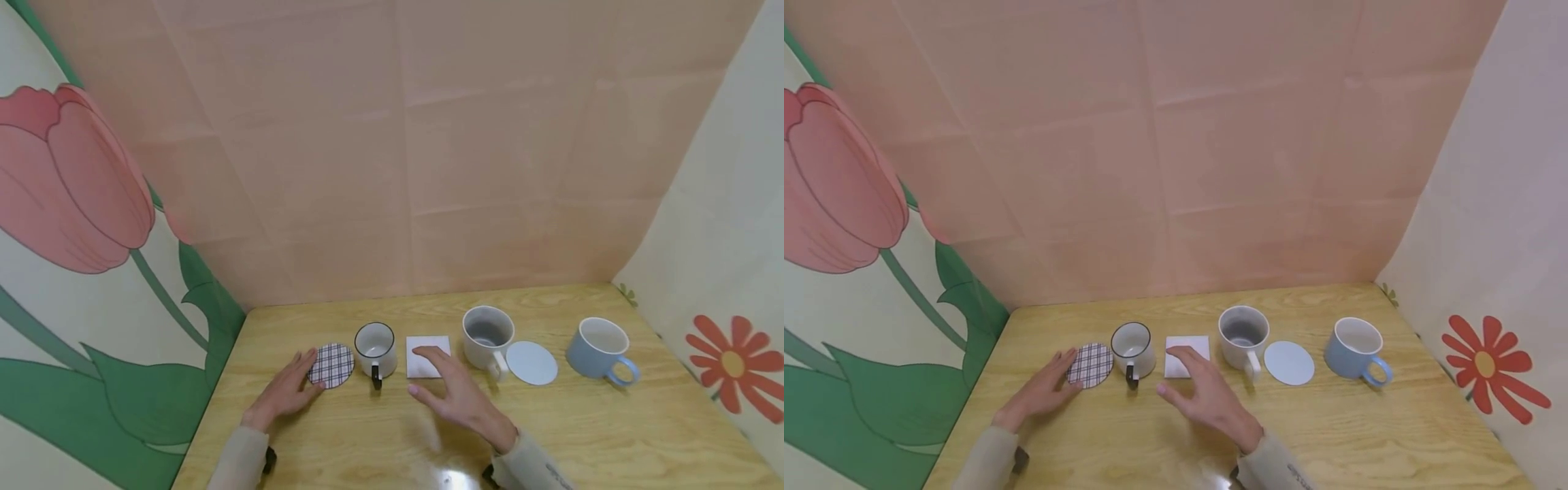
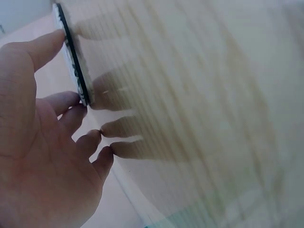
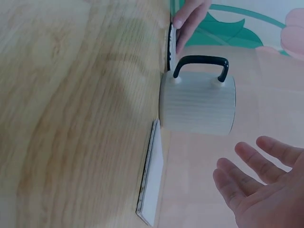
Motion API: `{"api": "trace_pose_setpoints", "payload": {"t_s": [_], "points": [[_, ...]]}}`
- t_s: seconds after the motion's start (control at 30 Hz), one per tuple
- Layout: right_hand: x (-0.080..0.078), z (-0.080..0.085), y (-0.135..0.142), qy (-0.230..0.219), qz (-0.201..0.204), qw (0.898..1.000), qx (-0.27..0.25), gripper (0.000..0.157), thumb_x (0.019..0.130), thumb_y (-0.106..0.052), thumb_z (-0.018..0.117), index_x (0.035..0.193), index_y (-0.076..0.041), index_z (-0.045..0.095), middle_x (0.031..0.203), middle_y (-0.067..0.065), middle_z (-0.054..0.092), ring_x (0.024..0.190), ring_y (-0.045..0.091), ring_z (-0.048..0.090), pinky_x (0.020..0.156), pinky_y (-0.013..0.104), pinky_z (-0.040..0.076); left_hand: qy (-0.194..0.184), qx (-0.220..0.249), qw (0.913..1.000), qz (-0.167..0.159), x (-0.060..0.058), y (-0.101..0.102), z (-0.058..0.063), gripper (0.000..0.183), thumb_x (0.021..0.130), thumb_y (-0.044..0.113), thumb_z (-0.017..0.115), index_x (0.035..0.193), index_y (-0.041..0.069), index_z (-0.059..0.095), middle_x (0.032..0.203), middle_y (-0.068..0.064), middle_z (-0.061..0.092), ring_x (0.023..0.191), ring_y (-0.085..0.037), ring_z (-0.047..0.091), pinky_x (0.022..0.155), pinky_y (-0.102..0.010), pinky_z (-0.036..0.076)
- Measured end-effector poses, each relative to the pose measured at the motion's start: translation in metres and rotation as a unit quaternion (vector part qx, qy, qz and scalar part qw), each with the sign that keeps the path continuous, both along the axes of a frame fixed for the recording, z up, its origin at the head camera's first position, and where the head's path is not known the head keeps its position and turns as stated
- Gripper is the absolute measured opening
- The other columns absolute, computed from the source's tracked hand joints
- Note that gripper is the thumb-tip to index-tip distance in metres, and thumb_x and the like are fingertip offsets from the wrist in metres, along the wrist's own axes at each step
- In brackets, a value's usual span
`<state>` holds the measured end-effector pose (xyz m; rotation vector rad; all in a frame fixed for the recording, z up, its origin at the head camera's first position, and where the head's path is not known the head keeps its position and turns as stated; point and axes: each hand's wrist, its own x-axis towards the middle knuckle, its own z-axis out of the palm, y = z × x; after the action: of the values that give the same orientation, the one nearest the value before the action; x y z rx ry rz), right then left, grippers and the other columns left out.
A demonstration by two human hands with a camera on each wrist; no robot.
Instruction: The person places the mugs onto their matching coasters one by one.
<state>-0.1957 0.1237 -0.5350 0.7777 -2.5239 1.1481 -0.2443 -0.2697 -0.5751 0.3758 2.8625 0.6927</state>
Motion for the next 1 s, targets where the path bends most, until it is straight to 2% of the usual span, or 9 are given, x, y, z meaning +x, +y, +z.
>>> {"api": "trace_pose_setpoints", "payload": {"t_s": [0.33,0.67,0.87,1.0], "points": [[0.003,-0.002,-0.011,-0.027,0.023,0.999,-0.024,0.061,0.098,-0.041,0.076,0.149,-0.011,0.059,0.147,0.007,0.065,0.136,0.031,0.062,0.113,0.059,0.051,-0.016,0.013,0.9998,0.005,0.001,-0.001,0.001,0.08,0.107,0.046,0.062,0.17,0.011,0.028,0.178,-0.011,0.023,0.165,-0.044,0.014,0.132,-0.066,0.018],[0.006,-0.004,-0.017,-0.021,0.027,0.999,-0.028,0.06,0.098,-0.04,0.076,0.148,-0.009,0.059,0.146,0.009,0.066,0.137,0.03,0.061,0.115,0.058,0.05,-0.025,0.014,0.9996,0.003,0.0,-0.002,-0.002,0.079,0.107,0.047,0.061,0.17,0.012,0.027,0.178,-0.01,0.022,0.165,-0.044,0.011,0.132,-0.067,0.016],[0.007,-0.006,-0.021,-0.054,0.03,0.998,-0.032,0.061,0.1,-0.045,0.072,0.149,-0.012,0.059,0.148,0.007,0.065,0.135,0.031,0.063,0.113,0.059,0.051,-0.031,0.016,0.9994,0.007,0.001,-0.001,-0.002,0.079,0.108,0.047,0.061,0.17,0.013,0.027,0.178,-0.01,0.021,0.165,-0.044,0.01,0.131,-0.068,0.015],[0.006,-0.01,-0.024,-0.074,0.036,0.996,-0.039,0.061,0.101,-0.045,0.071,0.149,-0.009,0.058,0.148,0.009,0.064,0.129,0.035,0.064,0.109,0.058,0.054,-0.03,0.014,0.9994,0.008,0.001,0.0,-0.001,0.079,0.108,0.047,0.06,0.17,0.013,0.027,0.178,-0.01,0.021,0.165,-0.044,0.01,0.132,-0.068,0.015]]}}
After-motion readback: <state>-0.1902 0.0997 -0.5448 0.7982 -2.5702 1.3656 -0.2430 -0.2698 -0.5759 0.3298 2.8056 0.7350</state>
